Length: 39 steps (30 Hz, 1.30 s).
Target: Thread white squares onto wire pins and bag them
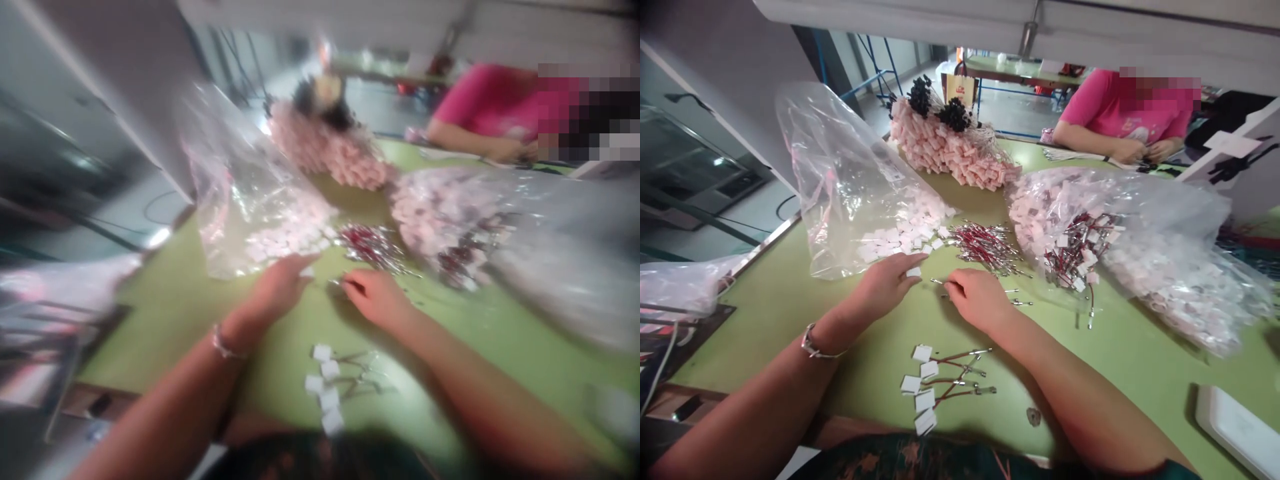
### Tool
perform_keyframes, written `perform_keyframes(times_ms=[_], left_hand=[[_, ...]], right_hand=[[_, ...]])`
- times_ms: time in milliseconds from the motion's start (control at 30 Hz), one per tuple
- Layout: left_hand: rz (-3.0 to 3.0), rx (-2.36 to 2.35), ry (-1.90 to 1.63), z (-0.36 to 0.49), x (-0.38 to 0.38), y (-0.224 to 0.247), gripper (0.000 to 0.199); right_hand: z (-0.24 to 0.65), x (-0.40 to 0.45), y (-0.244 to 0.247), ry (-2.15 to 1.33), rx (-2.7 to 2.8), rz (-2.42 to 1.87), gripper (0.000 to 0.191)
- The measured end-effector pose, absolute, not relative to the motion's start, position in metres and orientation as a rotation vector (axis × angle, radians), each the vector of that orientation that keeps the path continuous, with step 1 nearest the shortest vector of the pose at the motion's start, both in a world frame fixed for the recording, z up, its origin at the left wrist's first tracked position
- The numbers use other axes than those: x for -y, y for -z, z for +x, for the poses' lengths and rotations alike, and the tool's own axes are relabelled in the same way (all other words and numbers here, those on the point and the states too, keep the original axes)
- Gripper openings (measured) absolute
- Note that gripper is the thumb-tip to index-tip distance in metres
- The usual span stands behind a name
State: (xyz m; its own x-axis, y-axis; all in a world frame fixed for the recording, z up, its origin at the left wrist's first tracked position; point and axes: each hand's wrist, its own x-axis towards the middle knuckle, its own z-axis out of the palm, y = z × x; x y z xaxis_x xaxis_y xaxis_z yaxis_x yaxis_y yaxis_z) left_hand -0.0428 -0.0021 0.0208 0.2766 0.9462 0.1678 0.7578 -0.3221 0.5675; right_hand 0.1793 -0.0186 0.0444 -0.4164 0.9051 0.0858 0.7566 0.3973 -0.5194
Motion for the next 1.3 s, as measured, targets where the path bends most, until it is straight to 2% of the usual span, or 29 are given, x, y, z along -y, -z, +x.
perform_keyframes(times_ms=[100,233,533,733,900,1100,1300], left_hand=[[1.650,-1.433,-0.891,-0.038,0.006,-0.024,0.036],[1.055,-1.238,-0.912,-0.027,0.012,-0.023,0.039],[0.765,-1.053,-1.010,-0.012,0.020,-0.020,0.021],[0.727,-1.039,-1.053,-0.011,0.021,-0.025,0.016],[0.862,-1.062,-0.988,-0.012,0.020,-0.026,0.032],[1.198,-1.149,-0.942,-0.016,0.018,-0.027,0.021],[1.424,-1.030,-0.881,-0.027,0.015,-0.026,0.021]], right_hand=[[0.178,0.023,-0.052,-0.767,2.214,-1.441,0.024],[0.175,0.028,-0.059,-1.123,2.035,-1.415,0.023],[0.167,0.033,-0.054,-1.271,2.018,-1.433,0.027],[0.170,0.031,-0.055,-1.460,1.806,-1.475,0.026],[0.171,0.031,-0.056,-1.646,1.522,-1.572,0.022],[0.179,0.027,-0.043,-1.845,1.319,-1.411,0.020],[0.187,0.023,-0.040,-1.984,1.270,-1.366,0.016]])
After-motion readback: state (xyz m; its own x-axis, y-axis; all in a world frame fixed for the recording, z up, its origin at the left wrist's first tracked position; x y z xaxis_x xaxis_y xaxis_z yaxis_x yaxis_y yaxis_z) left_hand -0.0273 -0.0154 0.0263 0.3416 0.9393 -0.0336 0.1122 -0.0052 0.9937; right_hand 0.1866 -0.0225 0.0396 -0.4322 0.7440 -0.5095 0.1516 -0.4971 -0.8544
